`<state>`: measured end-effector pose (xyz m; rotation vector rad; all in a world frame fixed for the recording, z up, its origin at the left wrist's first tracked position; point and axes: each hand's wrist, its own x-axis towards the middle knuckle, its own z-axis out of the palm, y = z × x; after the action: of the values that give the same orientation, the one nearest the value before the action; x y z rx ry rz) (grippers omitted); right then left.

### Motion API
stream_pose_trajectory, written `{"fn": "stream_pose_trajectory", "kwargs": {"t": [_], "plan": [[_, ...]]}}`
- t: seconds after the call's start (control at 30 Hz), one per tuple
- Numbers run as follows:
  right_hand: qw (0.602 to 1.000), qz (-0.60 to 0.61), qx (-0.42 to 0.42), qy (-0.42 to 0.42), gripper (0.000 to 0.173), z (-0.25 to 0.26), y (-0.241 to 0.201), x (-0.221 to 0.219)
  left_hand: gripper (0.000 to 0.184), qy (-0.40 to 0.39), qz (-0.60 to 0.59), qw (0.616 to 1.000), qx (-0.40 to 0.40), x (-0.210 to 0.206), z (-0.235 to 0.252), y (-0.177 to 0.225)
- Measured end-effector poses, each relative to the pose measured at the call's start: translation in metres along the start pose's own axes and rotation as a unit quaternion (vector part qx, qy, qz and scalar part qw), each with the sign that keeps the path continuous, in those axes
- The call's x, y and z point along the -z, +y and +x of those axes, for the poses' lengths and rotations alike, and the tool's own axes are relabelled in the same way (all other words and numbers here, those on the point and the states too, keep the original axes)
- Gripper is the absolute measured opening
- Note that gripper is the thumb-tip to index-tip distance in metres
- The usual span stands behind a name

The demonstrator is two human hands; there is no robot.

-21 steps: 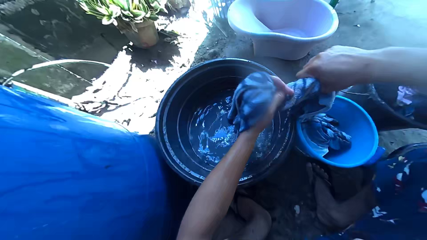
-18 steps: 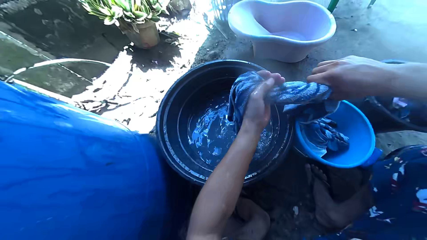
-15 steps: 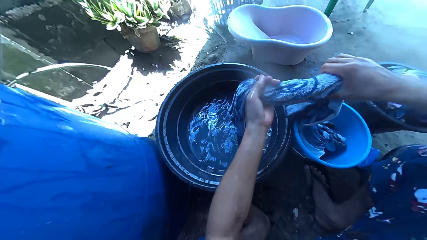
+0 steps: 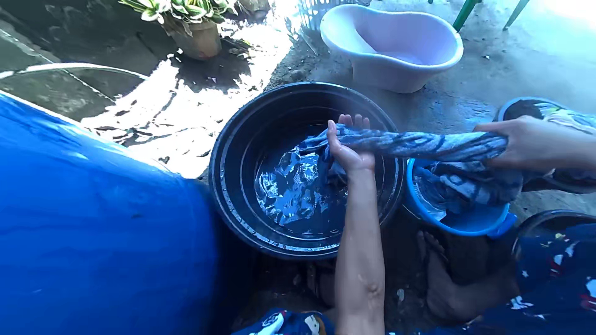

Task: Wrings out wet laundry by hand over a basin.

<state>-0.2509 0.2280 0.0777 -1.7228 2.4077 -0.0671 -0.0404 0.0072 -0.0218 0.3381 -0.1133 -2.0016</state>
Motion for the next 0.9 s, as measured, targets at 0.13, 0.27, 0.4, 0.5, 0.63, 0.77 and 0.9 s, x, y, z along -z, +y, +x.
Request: {"fn": "stream_pose_trajectory", "kwargs": {"t": [0.13, 0.27, 0.4, 0.5, 0.63, 0.77, 0.9], "plan": [[0.997, -0.067, -0.042, 0.014, 0.048, 0.013, -0.003, -0.035, 0.036, 0.027, 0.014, 0.999, 0.021, 0.013, -0.006, -0.017], [0.984, -0.050, -0.008, 0.170, 0.078, 0.014, -0.092, -0.091, 0.042, 0.130, 0.010, 0.991, 0.017, 0.003, -0.018, -0.031], [0.934, -0.008, 0.070, 0.349, 0.071, 0.044, -0.143, -0.156, 0.043, 0.168, -0.001, 0.985, 0.034, -0.010, -0.038, -0.034], [0.869, 0.066, 0.027, 0.491, 0.049, 0.083, -0.151, -0.147, 0.039, 0.109, -0.018, 0.994, 0.028, -0.025, -0.048, -0.024], [0.870, 0.126, 0.117, 0.462, 0.022, 0.098, -0.135, -0.119, 0.042, -0.114, 0.068, 0.990, -0.050, -0.018, -0.051, -0.010], [0.919, 0.149, 0.226, 0.287, 0.019, 0.101, -0.118, -0.086, 0.048, -0.320, 0.157, 0.929, -0.098, -0.006, -0.033, -0.006], [0.946, 0.132, 0.277, 0.101, 0.020, 0.118, -0.118, -0.073, 0.051, -0.357, 0.106, 0.928, -0.026, 0.007, -0.015, -0.001]]}}
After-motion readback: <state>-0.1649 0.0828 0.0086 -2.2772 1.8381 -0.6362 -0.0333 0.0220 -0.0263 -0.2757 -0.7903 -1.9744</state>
